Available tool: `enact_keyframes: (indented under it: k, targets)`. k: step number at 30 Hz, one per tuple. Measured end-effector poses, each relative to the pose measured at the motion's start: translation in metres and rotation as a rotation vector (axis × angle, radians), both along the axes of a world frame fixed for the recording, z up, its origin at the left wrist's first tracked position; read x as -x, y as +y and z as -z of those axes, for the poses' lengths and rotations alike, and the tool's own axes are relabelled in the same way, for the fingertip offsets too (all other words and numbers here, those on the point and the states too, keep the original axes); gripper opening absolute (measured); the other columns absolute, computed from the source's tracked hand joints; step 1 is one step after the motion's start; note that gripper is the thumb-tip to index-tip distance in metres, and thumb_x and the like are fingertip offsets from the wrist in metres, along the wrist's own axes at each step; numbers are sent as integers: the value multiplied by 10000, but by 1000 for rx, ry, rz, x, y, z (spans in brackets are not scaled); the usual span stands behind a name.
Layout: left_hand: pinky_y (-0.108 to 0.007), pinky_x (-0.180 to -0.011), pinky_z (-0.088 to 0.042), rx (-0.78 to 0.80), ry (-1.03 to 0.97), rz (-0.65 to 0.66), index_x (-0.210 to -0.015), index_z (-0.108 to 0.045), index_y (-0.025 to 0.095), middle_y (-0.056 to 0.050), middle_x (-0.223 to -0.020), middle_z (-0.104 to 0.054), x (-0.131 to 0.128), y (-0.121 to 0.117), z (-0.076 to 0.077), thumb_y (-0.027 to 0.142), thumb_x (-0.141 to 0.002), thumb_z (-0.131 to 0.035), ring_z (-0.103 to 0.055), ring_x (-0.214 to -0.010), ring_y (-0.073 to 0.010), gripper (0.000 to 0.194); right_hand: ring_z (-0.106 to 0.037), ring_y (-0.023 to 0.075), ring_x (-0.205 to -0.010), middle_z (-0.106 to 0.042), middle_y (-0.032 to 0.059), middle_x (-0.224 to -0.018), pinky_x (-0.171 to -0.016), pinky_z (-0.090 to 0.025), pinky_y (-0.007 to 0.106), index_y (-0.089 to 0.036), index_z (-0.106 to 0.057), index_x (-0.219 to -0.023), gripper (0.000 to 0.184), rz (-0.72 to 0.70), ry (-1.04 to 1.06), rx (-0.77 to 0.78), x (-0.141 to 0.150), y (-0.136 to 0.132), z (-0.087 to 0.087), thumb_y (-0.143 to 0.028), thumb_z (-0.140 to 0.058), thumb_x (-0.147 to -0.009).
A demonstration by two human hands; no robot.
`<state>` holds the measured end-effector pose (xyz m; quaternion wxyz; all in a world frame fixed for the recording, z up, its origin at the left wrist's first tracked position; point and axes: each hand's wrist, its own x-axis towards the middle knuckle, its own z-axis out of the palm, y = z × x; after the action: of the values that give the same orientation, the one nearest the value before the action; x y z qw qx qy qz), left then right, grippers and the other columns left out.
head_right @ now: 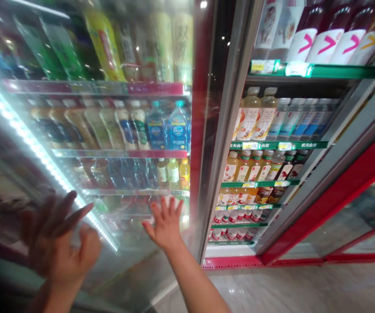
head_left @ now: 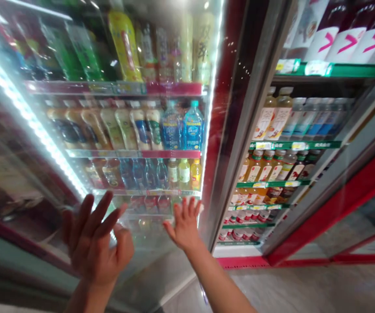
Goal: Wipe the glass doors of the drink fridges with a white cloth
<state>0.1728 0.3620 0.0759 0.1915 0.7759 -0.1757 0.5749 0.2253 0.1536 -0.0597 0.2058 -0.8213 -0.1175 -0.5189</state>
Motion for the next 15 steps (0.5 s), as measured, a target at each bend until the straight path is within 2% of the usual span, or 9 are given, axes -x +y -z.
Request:
enact_keyframes:
  k: [2, 4, 5, 7, 9, 10, 12, 13, 15]
  targets:
    - [-677, -1316, -453, -32, -51, -114, -1420, -719, 247, -166, -1476, -704, 4, 10, 11, 203, -914, -752, -568, -1531, -387, 509, 105, 424, -1772, 92, 172, -1912, -1290, -194, 915, -294, 141, -1803, 875, 155, 23, -222, -11, -37, -10, -498, -403, -1148]
    - [-643, -1264, -513, -21, -43, -199, -1598, -575, 209, -223, -1561, -630, 0, 18, 26, 248, -936, -746, -569, -1528, -397, 685, 154, 425, -1763, 183, 205, -1889, -1274, -157, 942, -242, 213, -1783, 825, 220, 16, -357, -23, -56, -44, -478, -287, -1171]
    - [-639, -1255, -518, -23, -51, -221, -1657, -500, 187, -250, -1602, -588, -4, 21, 32, 281, -938, -749, -546, -1549, -412, 766, 168, 416, -1761, 172, 192, -1893, -1289, -120, 934, -239, 198, -1788, 822, 199, -6, -339, -25, -54, -65, -473, -293, -1171]
    - [-648, -1289, -477, -58, -114, -235, -1709, -415, 161, -277, -1681, -502, -12, 25, 40, 325, -914, -777, -467, -1613, -442, 889, 148, 373, -1771, 48, 102, -1921, -1362, -14, 847, -277, 46, -1822, 830, 76, -71, -128, -21, -35, -102, -475, -402, -1152]
    - [-634, -1360, -388, -114, -157, -226, -1728, -387, 163, -256, -1762, -411, -15, 25, 41, 320, -899, -784, -351, -1688, -433, 932, 77, 266, -1788, -167, -62, -1908, -1433, 84, 665, -380, -231, -1803, 746, -134, -178, 246, -9, -14, -121, -488, -512, -1120]
    - [-627, -1393, -331, -123, -181, -219, -1733, -383, 168, -237, -1785, -387, -15, 23, 39, 306, -913, -758, -299, -1714, -416, 912, 24, 186, -1787, -278, -147, -1867, -1456, 84, 547, -439, -374, -1747, 658, -251, -224, 440, -4, -9, -124, -486, -547, -1114]
    - [-618, -1438, -206, -112, -194, -225, -1741, -370, 189, -198, -1800, -379, -12, 18, 34, 289, -953, -688, -224, -1746, -370, 856, -165, 67, -1751, -477, -258, -1739, -1468, -29, 377, -536, -580, -1581, 469, -438, -236, 700, 2, -17, -129, -484, -591, -1115]
    - [-616, -1447, -153, -102, -190, -232, -1746, -361, 204, -182, -1795, -395, -11, 15, 32, 296, -972, -658, -203, -1754, -348, 834, -291, 68, -1714, -566, -267, -1668, -1466, -113, 368, -562, -644, -1502, 398, -478, -195, 727, 1, -27, -135, -510, -612, -1109]
    - [-621, -1449, -86, -78, -168, -241, -1756, -336, 237, -162, -1765, -456, -10, 11, 32, 339, -1007, -613, -185, -1760, -321, 806, -461, 196, -1652, -661, -177, -1607, -1455, -209, 531, -516, -704, -1453, 402, -419, -58, 568, -7, -46, -163, -628, -635, -1073]
